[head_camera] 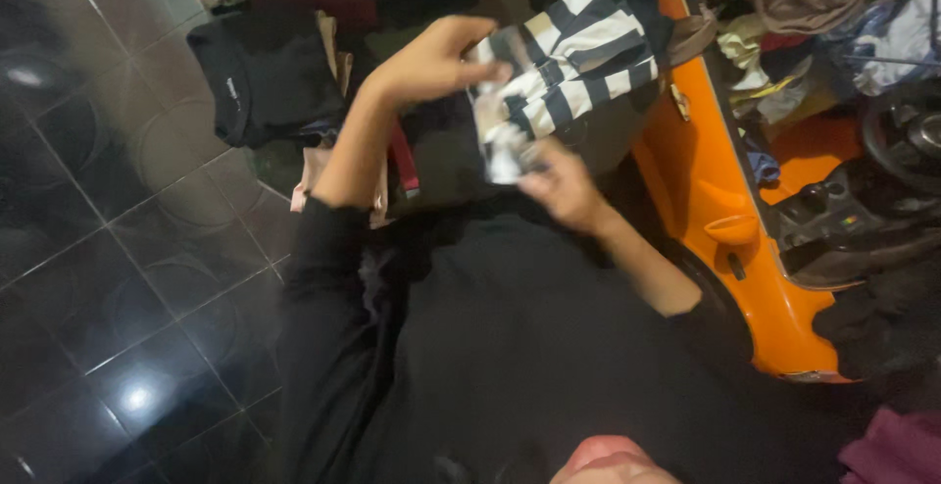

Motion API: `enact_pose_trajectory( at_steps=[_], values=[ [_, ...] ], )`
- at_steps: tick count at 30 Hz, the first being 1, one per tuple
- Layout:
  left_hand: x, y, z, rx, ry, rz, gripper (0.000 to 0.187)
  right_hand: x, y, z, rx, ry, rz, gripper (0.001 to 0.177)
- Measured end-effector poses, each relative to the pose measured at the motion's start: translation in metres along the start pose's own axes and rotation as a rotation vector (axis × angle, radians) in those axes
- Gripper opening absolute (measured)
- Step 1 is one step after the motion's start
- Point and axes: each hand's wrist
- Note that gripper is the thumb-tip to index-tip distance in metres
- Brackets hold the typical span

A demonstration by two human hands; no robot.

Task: The person folds items of clothing including a black shirt, a white t-shirt, and a striped garment by hand before placing them in a pile.

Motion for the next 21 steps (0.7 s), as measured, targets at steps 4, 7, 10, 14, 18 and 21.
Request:
enact_pose_trajectory(
  at_steps=[4,7,10,14,18,21],
  values=[
    [-0.037,-0.042,0.025,-0.038,-0.045,-0.109,0.042,0.012,-0.007,-0.042,0.284,-0.557,0.300,0.037],
    [-0.054,-0.046,0.035,0.004,-0.152,-0.123,0.044,0.012,-0.010,-0.050,0.321,-0.539,0.361,0.040],
    [-0.053,-0.037,0.033,0.077,-0.189,-0.087,0.042,0.013,-0.017,-0.042,0.346,-0.519,0.332,0.040],
    [-0.029,-0.007,0.012,-0.072,0.034,-0.054,0.043,0.021,-0.023,-0.025,0.394,-0.531,0.217,0.028],
    [-0.031,0.010,0.012,-0.060,0.075,-0.065,0.039,0.032,-0.019,-0.012,0.346,-0.405,0.275,0.030],
    [-0.045,0.012,0.014,-0.058,0.092,-0.103,0.037,0.032,-0.019,-0.005,0.330,-0.359,0.266,0.036]
  ],
)
Point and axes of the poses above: each hand's wrist, its own y-axis away from the middle knuckle, its own z-axis out of the palm, x = y × z, and after that the axes turned 10 degrees about x, right-handed
